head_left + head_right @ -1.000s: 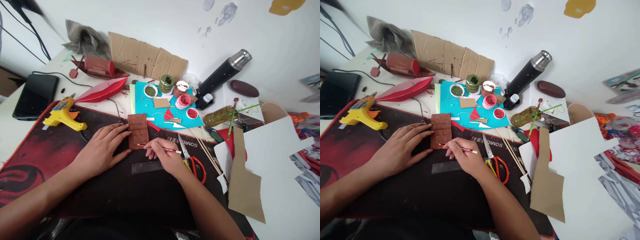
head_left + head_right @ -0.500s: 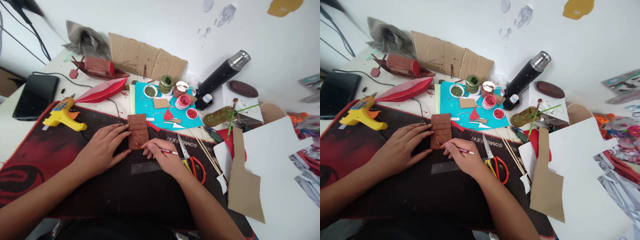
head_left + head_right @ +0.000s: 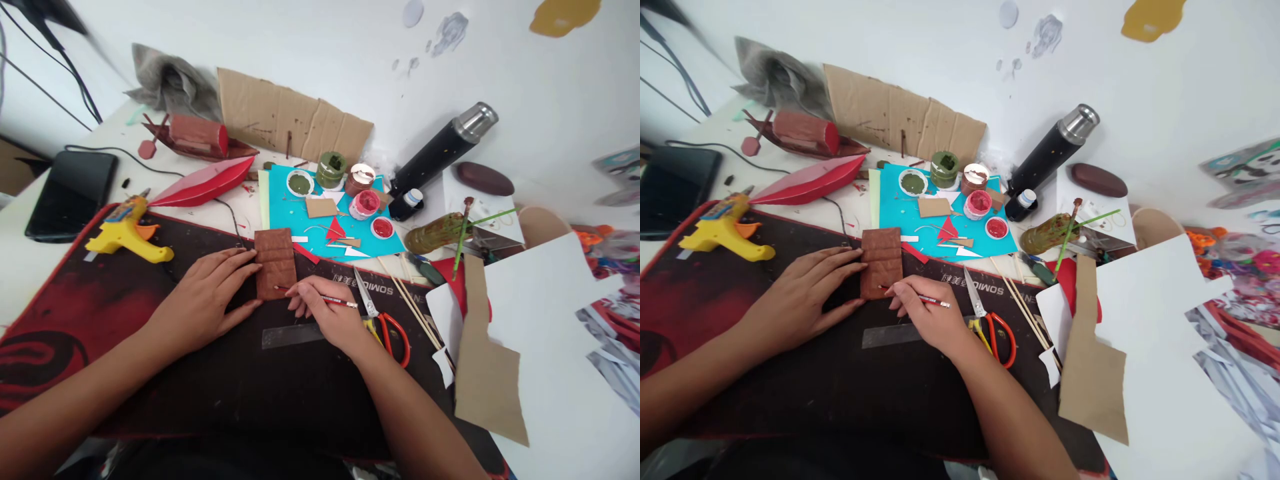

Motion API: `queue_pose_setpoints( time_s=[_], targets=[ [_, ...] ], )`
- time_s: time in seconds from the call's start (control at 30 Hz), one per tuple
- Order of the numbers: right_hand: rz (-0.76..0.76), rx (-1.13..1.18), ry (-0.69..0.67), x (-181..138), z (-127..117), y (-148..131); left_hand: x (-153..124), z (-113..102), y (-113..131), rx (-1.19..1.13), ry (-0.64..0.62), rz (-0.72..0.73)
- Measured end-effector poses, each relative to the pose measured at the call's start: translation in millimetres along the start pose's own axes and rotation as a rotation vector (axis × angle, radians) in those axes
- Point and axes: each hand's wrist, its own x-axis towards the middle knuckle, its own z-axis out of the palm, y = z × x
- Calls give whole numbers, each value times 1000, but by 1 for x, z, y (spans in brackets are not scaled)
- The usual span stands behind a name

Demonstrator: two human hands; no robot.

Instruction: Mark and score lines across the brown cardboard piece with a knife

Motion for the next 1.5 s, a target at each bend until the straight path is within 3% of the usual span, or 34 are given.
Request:
queue_pose_setpoints(
  time_s=[0.23,0.47,1.5],
  targets=[
    [47,92,147,-1,-5,2,0,1,-1,22,-4,18],
    [59,86,121,-1,-5,2,-1,2,-1,-29,-21,-35],
    [108,118,141,0,-4,2,-1,0,-1,-4,-26,-21]
  ],
)
